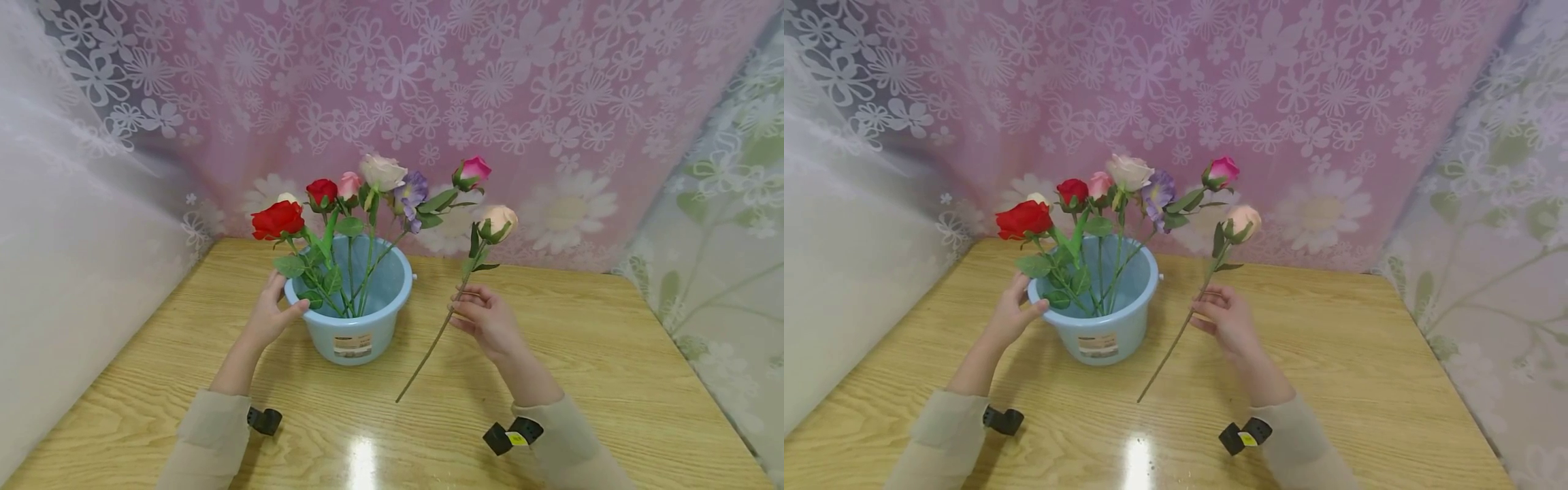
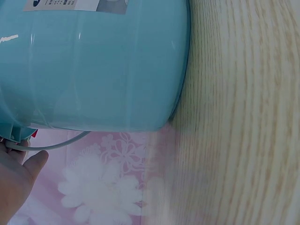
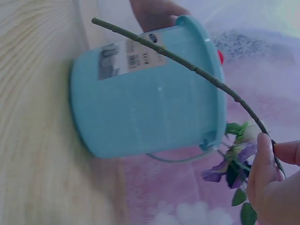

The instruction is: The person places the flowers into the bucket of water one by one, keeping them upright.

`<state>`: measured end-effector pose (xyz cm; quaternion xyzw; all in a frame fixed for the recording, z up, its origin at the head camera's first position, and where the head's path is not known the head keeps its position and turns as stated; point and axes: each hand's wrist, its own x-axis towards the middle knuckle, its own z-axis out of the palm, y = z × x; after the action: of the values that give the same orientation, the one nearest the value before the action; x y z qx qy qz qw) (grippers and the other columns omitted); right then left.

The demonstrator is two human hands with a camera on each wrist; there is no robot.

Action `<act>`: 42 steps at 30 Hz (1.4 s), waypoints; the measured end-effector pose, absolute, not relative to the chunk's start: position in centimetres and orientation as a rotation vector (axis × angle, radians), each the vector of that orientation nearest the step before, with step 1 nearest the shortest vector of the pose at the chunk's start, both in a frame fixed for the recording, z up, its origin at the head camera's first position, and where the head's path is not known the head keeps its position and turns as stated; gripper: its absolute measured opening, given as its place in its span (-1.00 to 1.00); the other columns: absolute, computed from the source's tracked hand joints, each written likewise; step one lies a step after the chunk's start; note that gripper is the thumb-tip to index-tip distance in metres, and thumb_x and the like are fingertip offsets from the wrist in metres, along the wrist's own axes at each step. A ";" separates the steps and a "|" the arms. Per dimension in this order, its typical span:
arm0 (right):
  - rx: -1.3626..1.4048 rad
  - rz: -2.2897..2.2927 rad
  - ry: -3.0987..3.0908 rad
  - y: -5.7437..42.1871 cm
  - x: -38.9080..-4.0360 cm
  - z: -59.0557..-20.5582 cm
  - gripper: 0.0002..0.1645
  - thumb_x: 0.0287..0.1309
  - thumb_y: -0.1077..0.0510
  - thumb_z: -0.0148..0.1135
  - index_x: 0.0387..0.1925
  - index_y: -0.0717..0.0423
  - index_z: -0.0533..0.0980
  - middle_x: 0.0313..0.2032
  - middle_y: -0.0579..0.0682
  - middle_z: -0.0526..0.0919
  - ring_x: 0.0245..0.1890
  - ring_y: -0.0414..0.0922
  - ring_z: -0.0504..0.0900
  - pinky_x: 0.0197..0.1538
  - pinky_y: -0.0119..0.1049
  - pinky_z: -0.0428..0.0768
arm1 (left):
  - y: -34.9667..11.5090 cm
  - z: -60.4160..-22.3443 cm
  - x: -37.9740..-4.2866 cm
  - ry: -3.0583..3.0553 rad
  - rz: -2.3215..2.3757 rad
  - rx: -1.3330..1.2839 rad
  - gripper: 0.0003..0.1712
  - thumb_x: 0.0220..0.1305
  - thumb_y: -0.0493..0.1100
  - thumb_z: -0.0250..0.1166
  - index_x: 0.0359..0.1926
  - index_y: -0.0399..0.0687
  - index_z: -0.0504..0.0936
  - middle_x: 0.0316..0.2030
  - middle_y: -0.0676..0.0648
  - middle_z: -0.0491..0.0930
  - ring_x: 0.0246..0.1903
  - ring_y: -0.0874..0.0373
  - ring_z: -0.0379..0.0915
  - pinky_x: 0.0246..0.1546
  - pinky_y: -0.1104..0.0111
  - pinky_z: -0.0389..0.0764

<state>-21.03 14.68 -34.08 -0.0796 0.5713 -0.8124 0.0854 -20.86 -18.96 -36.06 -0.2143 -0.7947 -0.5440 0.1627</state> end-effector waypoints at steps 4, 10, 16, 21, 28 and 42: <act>-0.313 -2.473 1.681 14.7 -20.7 -32.5 -0.74 0.09 0.51 -0.09 -0.27 0.16 0.38 -0.41 -0.07 0.52 -0.37 -0.22 0.55 -0.31 -0.42 0.57 | -19.0 -36.1 -20.8 -2.271 -1.552 -0.612 -0.28 0.04 -0.29 0.16 0.22 -0.45 0.13 0.19 -0.36 0.04 0.19 -0.19 -0.03 0.11 -0.07 0.13; -0.423 -2.535 1.664 14.4 -20.5 -29.9 -0.75 0.10 0.49 -0.06 -0.31 0.14 0.41 -0.41 -0.04 0.52 -0.37 -0.20 0.55 -0.32 -0.40 0.58 | -19.0 -36.0 -20.7 -2.281 -1.546 -0.606 -0.27 0.04 -0.27 0.16 0.22 -0.44 0.13 0.20 -0.36 0.04 0.19 -0.19 -0.03 0.11 -0.06 0.14; -0.466 -2.617 1.631 13.7 -20.5 -27.3 -0.78 0.08 0.48 0.00 -0.28 0.18 0.41 -0.41 -0.02 0.53 -0.38 -0.18 0.55 -0.33 -0.38 0.59 | -18.9 -35.9 -20.7 -2.283 -1.540 -0.605 -0.29 0.03 -0.27 0.17 0.21 -0.46 0.15 0.19 -0.37 0.05 0.18 -0.19 -0.02 0.11 -0.05 0.15; -0.485 -2.666 1.624 13.0 -20.8 -25.5 -0.78 0.05 0.46 0.06 -0.24 0.21 0.41 -0.39 0.03 0.49 -0.39 -0.15 0.53 -0.35 -0.39 0.58 | -18.9 -36.0 -20.8 -2.271 -1.537 -0.611 -0.29 0.02 -0.28 0.17 0.20 -0.46 0.16 0.18 -0.37 0.06 0.17 -0.20 0.00 0.10 -0.06 0.15; -0.479 -2.746 1.613 11.9 -21.9 -24.1 -0.78 0.01 0.48 0.09 -0.27 0.23 0.42 -0.39 0.04 0.50 -0.39 -0.14 0.54 -0.34 -0.35 0.59 | -19.0 -36.0 -20.8 -2.269 -1.547 -0.609 -0.29 0.02 -0.28 0.17 0.21 -0.46 0.16 0.18 -0.37 0.06 0.18 -0.20 -0.02 0.11 -0.08 0.13; -0.354 -2.542 2.078 8.6 -24.7 -26.3 -0.74 0.00 0.50 0.08 -0.22 0.28 0.36 -0.41 -0.01 0.46 -0.39 -0.18 0.51 -0.27 -0.27 0.59 | -19.0 -36.0 -20.8 -2.270 -1.552 -0.615 -0.28 0.03 -0.30 0.15 0.22 -0.45 0.14 0.20 -0.36 0.04 0.18 -0.19 -0.03 0.11 -0.08 0.12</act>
<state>-24.68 8.62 -26.31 -0.1069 0.6272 -0.7673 -0.0801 -20.84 -19.03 -36.00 -0.2153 -0.7950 -0.5437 0.1611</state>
